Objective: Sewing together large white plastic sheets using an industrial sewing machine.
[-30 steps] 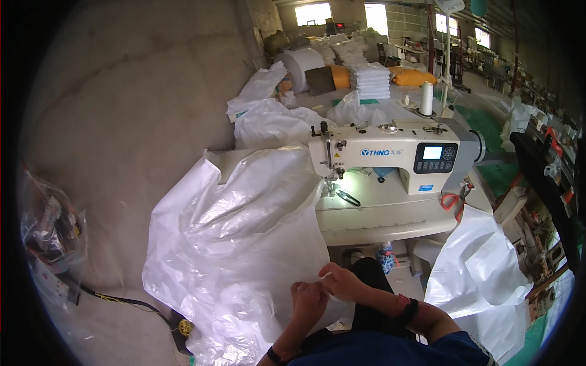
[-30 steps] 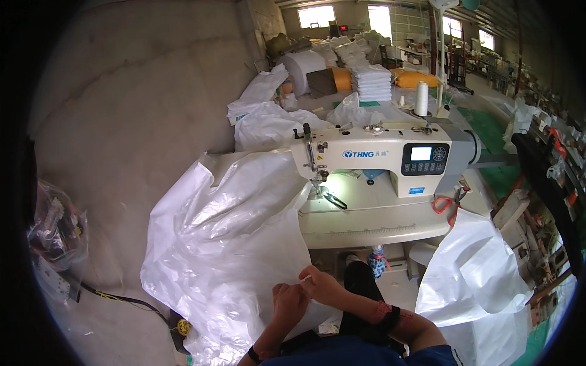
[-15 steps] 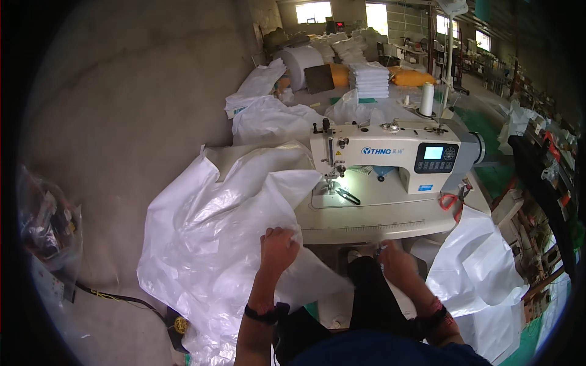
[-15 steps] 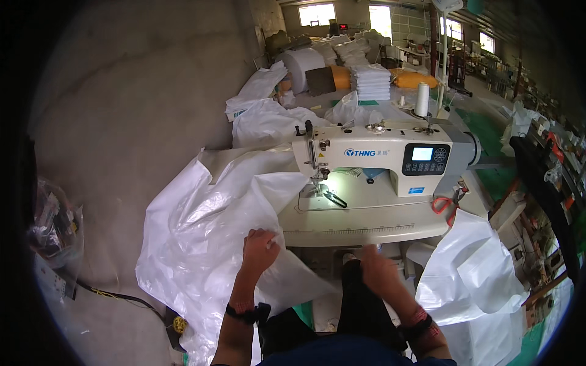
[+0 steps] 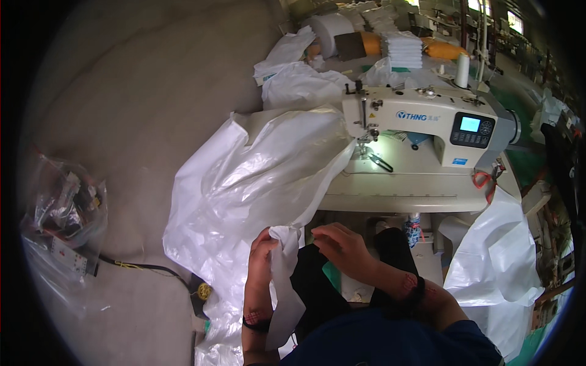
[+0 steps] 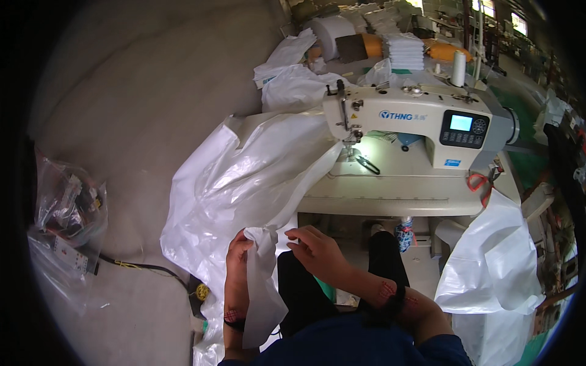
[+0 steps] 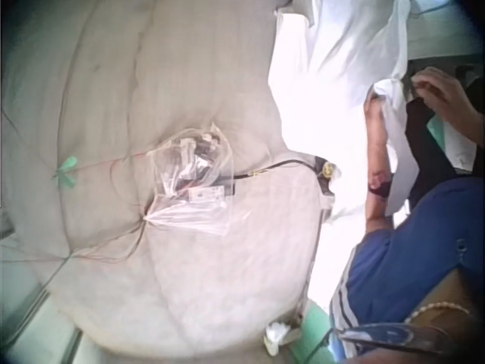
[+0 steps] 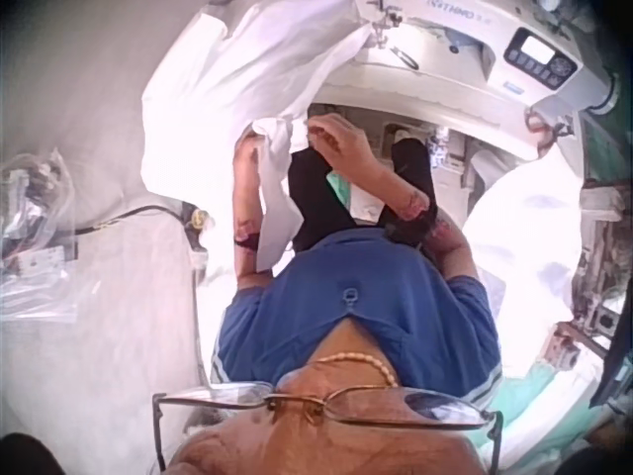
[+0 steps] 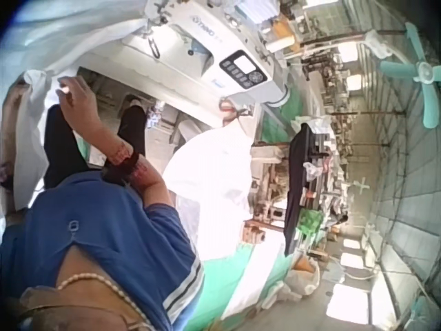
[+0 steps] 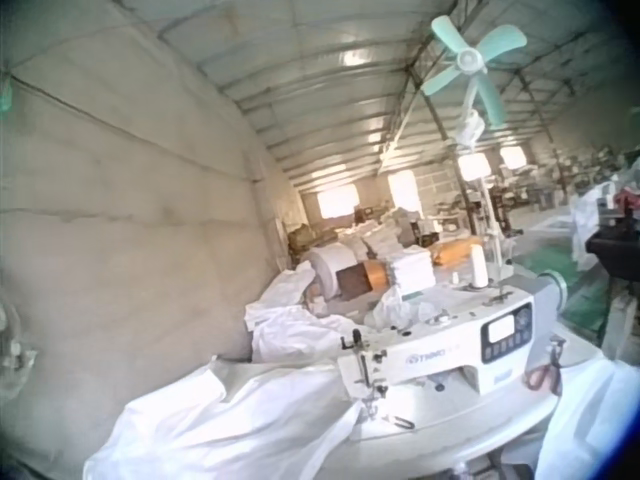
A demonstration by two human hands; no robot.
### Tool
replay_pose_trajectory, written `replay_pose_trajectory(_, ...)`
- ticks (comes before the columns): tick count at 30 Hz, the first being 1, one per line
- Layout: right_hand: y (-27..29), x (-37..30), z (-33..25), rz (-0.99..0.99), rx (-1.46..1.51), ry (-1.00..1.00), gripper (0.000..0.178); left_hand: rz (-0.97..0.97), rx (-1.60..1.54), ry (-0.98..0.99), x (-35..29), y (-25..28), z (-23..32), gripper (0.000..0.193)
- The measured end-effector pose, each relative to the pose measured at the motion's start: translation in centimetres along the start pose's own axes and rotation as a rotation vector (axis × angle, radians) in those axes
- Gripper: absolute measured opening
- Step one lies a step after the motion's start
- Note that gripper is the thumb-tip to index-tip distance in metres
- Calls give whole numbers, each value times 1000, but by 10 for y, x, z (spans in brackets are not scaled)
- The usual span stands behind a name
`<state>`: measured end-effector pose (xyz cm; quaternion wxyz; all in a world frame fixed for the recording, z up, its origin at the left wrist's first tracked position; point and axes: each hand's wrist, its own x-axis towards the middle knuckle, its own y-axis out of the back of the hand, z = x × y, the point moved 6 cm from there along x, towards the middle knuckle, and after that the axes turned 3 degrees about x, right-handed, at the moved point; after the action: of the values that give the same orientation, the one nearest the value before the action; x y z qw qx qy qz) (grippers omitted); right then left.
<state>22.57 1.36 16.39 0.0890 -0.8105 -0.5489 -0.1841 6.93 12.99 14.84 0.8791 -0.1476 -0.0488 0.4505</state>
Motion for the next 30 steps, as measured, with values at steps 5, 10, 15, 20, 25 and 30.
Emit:
replay_pose_trajectory(5,-19,13,-6,-1,-158,41,24,-4,40,-19,-7,7,-3,33)
replay_pose_trajectory(10,-37,17,-3,-41,-190,153,26,-7,386,-334,-10,4,-1,34)
replay_pose_trajectory(15,-20,29,-16,-147,-128,-27,14,123,667,-382,-23,-8,33,14)
replay_pose_trajectory(20,-8,46,-13,-202,-441,361,12,95,644,-354,-26,7,36,14)
replay_pose_trajectory(25,-3,51,10,-478,6,-282,10,98,568,-278,-25,15,30,15)
replay_pose_trajectory(30,1,40,-12,-168,-116,-58,9,59,136,-117,-19,15,22,20)
